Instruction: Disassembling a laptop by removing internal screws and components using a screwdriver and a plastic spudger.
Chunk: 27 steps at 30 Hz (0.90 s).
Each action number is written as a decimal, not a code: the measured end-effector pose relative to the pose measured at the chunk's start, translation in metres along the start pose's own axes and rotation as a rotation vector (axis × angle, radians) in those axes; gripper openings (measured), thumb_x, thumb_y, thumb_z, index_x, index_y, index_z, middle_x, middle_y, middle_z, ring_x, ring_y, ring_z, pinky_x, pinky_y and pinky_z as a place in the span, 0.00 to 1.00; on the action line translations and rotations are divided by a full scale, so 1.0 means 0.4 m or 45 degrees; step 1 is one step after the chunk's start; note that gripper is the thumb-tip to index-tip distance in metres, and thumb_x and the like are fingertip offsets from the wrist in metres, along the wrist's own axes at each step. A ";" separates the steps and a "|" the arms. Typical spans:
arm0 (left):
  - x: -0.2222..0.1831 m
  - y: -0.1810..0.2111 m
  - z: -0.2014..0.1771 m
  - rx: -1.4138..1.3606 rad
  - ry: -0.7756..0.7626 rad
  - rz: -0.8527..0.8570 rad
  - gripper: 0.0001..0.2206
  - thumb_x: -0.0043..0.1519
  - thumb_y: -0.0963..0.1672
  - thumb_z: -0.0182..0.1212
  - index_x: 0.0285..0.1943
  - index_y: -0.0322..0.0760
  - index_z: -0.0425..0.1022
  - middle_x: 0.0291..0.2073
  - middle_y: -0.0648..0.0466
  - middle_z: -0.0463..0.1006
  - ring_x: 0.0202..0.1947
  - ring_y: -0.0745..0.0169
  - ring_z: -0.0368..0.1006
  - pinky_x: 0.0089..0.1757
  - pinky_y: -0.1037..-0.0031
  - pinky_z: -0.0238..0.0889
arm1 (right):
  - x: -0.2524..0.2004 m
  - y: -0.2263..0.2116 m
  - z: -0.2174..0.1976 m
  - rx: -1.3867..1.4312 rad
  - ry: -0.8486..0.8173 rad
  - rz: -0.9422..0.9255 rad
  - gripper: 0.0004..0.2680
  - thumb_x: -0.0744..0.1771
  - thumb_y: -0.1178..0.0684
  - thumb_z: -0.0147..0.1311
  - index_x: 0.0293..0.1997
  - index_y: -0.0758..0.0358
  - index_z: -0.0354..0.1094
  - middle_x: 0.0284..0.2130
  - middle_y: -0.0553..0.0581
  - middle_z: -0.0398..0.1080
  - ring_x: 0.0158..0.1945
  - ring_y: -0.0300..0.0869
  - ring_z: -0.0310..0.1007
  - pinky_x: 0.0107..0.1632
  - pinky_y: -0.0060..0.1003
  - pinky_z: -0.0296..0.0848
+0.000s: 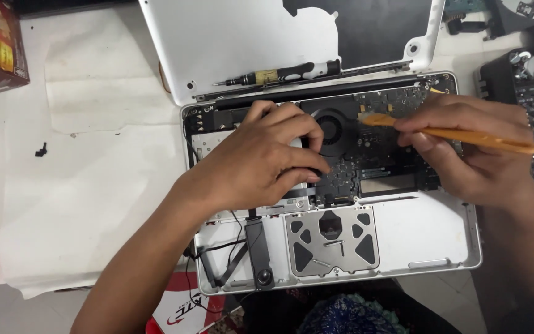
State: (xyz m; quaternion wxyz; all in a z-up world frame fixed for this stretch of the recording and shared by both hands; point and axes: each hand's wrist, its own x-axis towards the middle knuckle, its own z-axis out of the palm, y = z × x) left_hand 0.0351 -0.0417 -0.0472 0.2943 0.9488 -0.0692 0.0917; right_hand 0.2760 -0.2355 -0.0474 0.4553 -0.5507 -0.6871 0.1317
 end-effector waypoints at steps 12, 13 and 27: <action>0.035 0.007 -0.019 -0.025 -0.222 -0.090 0.04 0.63 0.49 0.61 0.42 0.53 0.78 0.45 0.59 0.70 0.52 0.58 0.60 0.53 0.58 0.47 | 0.023 -0.028 0.035 -0.048 -0.049 -0.224 0.03 0.65 0.65 0.54 0.40 0.74 0.71 0.27 0.62 0.75 0.27 0.44 0.76 0.32 0.30 0.78; 0.035 0.009 -0.018 -0.026 -0.226 -0.089 0.04 0.63 0.49 0.61 0.42 0.53 0.78 0.45 0.59 0.70 0.52 0.58 0.60 0.53 0.58 0.47 | 0.024 -0.031 0.033 -0.048 -0.046 -0.221 0.03 0.65 0.65 0.54 0.40 0.74 0.71 0.27 0.62 0.75 0.27 0.44 0.76 0.32 0.30 0.78; 0.023 -0.003 0.006 -0.043 -0.136 -0.030 0.08 0.63 0.47 0.61 0.48 0.55 0.83 0.50 0.56 0.70 0.57 0.53 0.59 0.56 0.49 0.47 | 0.030 -0.060 0.023 -0.277 -0.166 -0.269 0.05 0.66 0.60 0.51 0.38 0.72 0.73 0.27 0.64 0.71 0.28 0.50 0.73 0.33 0.40 0.74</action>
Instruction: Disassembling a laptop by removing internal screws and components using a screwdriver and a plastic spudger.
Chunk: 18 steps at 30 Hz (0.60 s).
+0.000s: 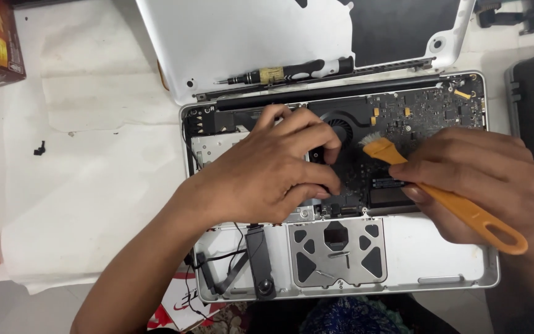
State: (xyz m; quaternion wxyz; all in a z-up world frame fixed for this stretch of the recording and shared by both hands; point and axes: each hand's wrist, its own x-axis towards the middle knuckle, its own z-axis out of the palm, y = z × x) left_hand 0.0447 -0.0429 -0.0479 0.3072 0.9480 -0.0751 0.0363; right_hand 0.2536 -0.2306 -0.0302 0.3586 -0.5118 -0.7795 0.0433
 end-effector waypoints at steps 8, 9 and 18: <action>0.012 0.005 -0.007 -0.019 -0.068 -0.050 0.04 0.63 0.45 0.59 0.41 0.55 0.78 0.47 0.58 0.67 0.54 0.55 0.59 0.51 0.54 0.48 | 0.000 -0.002 0.002 -0.005 -0.003 -0.026 0.05 0.66 0.60 0.53 0.39 0.73 0.73 0.27 0.64 0.70 0.28 0.50 0.72 0.33 0.41 0.73; 0.012 0.004 -0.006 -0.038 -0.058 -0.050 0.03 0.63 0.45 0.59 0.41 0.55 0.78 0.47 0.59 0.67 0.54 0.55 0.59 0.51 0.54 0.48 | -0.003 0.001 0.004 -0.009 0.002 -0.033 0.05 0.66 0.60 0.53 0.38 0.72 0.73 0.27 0.64 0.71 0.28 0.50 0.72 0.32 0.41 0.73; -0.008 -0.006 0.001 0.041 0.263 0.086 0.10 0.61 0.48 0.71 0.45 0.44 0.77 0.44 0.56 0.73 0.49 0.54 0.67 0.50 0.61 0.53 | 0.002 -0.006 0.001 -0.019 0.009 -0.006 0.05 0.66 0.60 0.52 0.39 0.73 0.72 0.28 0.65 0.70 0.28 0.50 0.72 0.33 0.41 0.72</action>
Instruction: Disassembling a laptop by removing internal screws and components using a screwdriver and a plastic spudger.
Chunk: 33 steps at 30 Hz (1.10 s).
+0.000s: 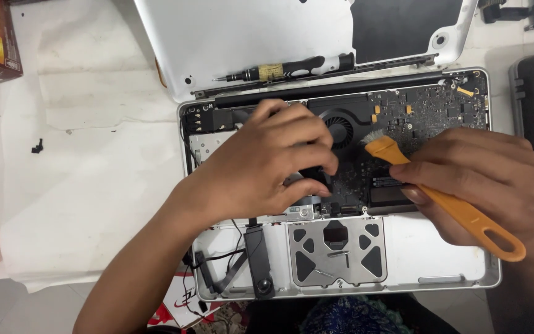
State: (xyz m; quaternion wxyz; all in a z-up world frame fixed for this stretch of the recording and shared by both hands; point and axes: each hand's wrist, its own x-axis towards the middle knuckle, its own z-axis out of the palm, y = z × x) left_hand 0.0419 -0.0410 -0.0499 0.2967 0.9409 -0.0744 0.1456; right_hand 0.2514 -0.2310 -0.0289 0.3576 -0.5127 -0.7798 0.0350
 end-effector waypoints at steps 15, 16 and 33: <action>-0.017 0.007 -0.001 0.107 -0.070 0.032 0.08 0.60 0.43 0.70 0.48 0.46 0.85 0.42 0.57 0.78 0.49 0.52 0.68 0.52 0.56 0.57 | 0.001 0.019 0.001 -0.041 -0.033 -0.092 0.04 0.66 0.61 0.52 0.39 0.72 0.72 0.26 0.63 0.70 0.27 0.50 0.71 0.32 0.41 0.74; -0.018 0.007 0.000 0.108 -0.068 0.029 0.08 0.60 0.43 0.70 0.48 0.46 0.85 0.42 0.57 0.78 0.49 0.52 0.68 0.52 0.56 0.57 | 0.002 0.016 0.000 -0.039 -0.034 -0.094 0.04 0.66 0.61 0.52 0.39 0.72 0.72 0.26 0.63 0.70 0.27 0.50 0.71 0.32 0.41 0.74; -0.003 0.074 -0.007 0.556 -0.250 0.140 0.22 0.63 0.56 0.59 0.23 0.42 0.81 0.43 0.58 0.78 0.47 0.59 0.68 0.54 0.57 0.60 | 0.001 0.019 -0.009 -0.066 -0.190 -0.048 0.05 0.66 0.60 0.53 0.42 0.70 0.73 0.28 0.63 0.72 0.29 0.51 0.74 0.34 0.42 0.77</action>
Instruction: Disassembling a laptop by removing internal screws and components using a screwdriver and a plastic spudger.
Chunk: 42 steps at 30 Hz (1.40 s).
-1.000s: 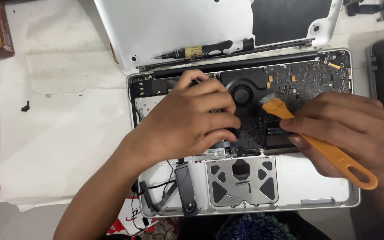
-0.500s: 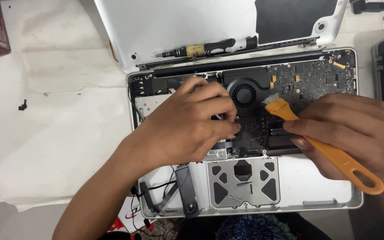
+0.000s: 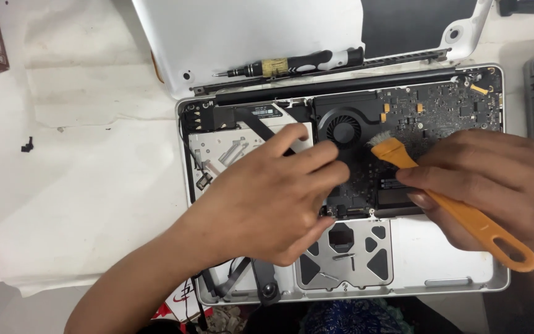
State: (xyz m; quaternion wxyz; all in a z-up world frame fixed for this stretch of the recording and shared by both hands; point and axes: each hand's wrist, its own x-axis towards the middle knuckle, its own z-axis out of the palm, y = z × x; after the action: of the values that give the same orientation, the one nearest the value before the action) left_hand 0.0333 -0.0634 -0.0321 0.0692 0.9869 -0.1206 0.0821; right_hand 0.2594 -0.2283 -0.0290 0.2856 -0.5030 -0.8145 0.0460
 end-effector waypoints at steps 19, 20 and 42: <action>-0.013 -0.027 0.034 -0.370 -0.145 -0.111 0.11 0.62 0.48 0.54 0.41 0.43 0.80 0.44 0.57 0.74 0.50 0.59 0.64 0.55 0.56 0.57 | -0.043 0.023 0.049 0.113 0.289 -0.049 0.05 0.66 0.62 0.51 0.37 0.74 0.71 0.24 0.64 0.74 0.24 0.48 0.75 0.30 0.37 0.79; -0.023 -0.035 0.041 -0.408 0.018 -0.105 0.10 0.63 0.46 0.56 0.45 0.42 0.82 0.43 0.57 0.76 0.49 0.58 0.65 0.49 0.59 0.58 | -0.037 0.016 0.047 0.110 0.308 -0.041 0.05 0.67 0.62 0.49 0.37 0.74 0.70 0.23 0.63 0.72 0.24 0.48 0.74 0.29 0.37 0.78; -0.013 -0.027 0.021 -0.314 0.203 0.039 0.17 0.50 0.42 0.56 0.47 0.43 0.83 0.42 0.49 0.76 0.47 0.51 0.69 0.46 0.58 0.61 | -0.032 -0.016 -0.007 -0.004 0.165 -0.041 0.06 0.67 0.57 0.48 0.42 0.65 0.71 0.27 0.55 0.71 0.28 0.46 0.74 0.35 0.40 0.77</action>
State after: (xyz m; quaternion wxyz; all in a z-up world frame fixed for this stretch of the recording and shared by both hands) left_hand 0.0323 -0.0531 -0.0426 0.1981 0.9592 -0.1390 0.1459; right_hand 0.2601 -0.2429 -0.0298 0.3376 -0.4923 -0.8023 0.0074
